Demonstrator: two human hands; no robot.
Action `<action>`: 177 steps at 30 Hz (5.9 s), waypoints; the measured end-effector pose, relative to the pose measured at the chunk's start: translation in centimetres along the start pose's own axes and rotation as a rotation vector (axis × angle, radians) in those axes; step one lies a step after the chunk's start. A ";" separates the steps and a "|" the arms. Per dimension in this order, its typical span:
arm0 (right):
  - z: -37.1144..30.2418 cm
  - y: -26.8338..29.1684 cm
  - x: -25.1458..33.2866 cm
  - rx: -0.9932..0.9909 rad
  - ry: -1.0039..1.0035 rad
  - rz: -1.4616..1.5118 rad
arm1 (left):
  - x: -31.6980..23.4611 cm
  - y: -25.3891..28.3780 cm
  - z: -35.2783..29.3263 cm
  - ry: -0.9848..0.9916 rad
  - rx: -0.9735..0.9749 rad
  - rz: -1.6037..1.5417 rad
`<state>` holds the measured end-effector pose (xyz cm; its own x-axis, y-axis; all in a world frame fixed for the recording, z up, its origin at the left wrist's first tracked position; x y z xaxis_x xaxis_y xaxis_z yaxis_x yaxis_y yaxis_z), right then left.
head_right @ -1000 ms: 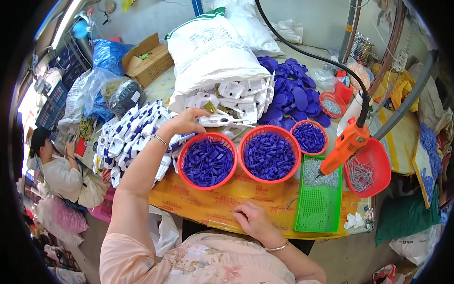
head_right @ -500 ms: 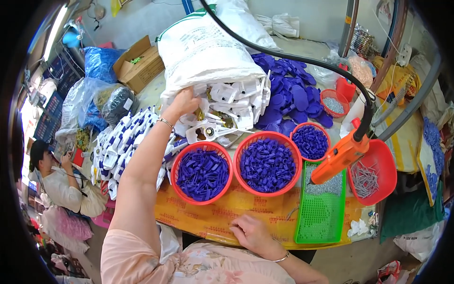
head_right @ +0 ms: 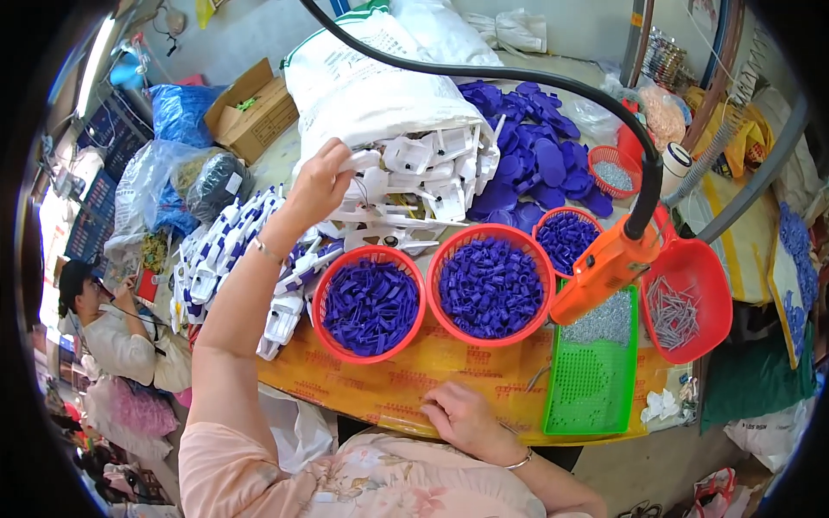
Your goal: Assemble plastic housings and internal components of a small toy using a hot glue gun.
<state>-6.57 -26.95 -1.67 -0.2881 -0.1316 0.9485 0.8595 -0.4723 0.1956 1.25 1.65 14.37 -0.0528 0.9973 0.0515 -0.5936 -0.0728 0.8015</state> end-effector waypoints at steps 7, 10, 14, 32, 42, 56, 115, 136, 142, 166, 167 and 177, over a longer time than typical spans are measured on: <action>-0.2 -0.2 -0.2 -0.014 0.015 -0.026 | -4.8 6.2 -0.5 -0.123 -0.175 -0.161; 0.0 -0.1 -0.2 -0.029 0.042 -0.010 | -5.1 8.1 0.6 -0.109 -0.209 -0.202; 0.0 0.0 -0.1 -0.038 0.044 -0.007 | -5.6 9.7 1.9 -0.140 -0.235 -0.201; -0.2 0.0 0.2 -0.068 0.052 0.038 | -7.8 12.3 5.4 -0.348 -0.466 0.159; 5.8 -3.5 3.8 0.052 0.215 -0.178 | -11.4 19.9 3.3 -0.419 -0.475 0.038; 11.5 -1.8 0.0 -0.164 0.122 -0.363 | -16.3 24.5 -0.6 -0.282 -0.361 -0.073; -1.6 8.1 4.3 -0.545 -0.185 0.518 | -16.6 2.1 -23.2 -0.195 0.642 0.037; 0.4 5.0 0.2 -0.169 -0.231 -0.053 | -15.1 -1.4 -24.8 1.120 0.154 -1.703; 0.2 0.4 1.2 -0.044 -0.020 -0.215 | -15.6 -2.4 -24.9 1.103 0.176 -1.785; 0.7 2.9 2.0 -0.189 -0.480 0.873 | -19.6 -2.9 -21.0 0.920 0.362 -1.733; 0.9 3.0 2.1 -0.164 -0.467 0.784 | -20.4 -3.0 -20.9 0.943 0.402 -1.871; 1.3 4.9 1.5 -0.285 -0.091 0.361 | -22.1 -4.0 -22.0 1.057 0.428 -2.036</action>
<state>-2.23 -28.38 1.03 0.0573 -0.2603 0.9638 0.7440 -0.6326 -0.2151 -12.89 -20.33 -3.14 -0.1557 -0.6034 -0.7821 -0.2663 0.7881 -0.5550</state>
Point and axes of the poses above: each hand's wrist, its own z-axis towards the middle knuckle, its own y-axis out of the back of the hand, x = y × z, the point moved 9 cm from there along z, towards the middle knuckle, and after that the axes turned 14 degrees about z, right-handed, at the moved point
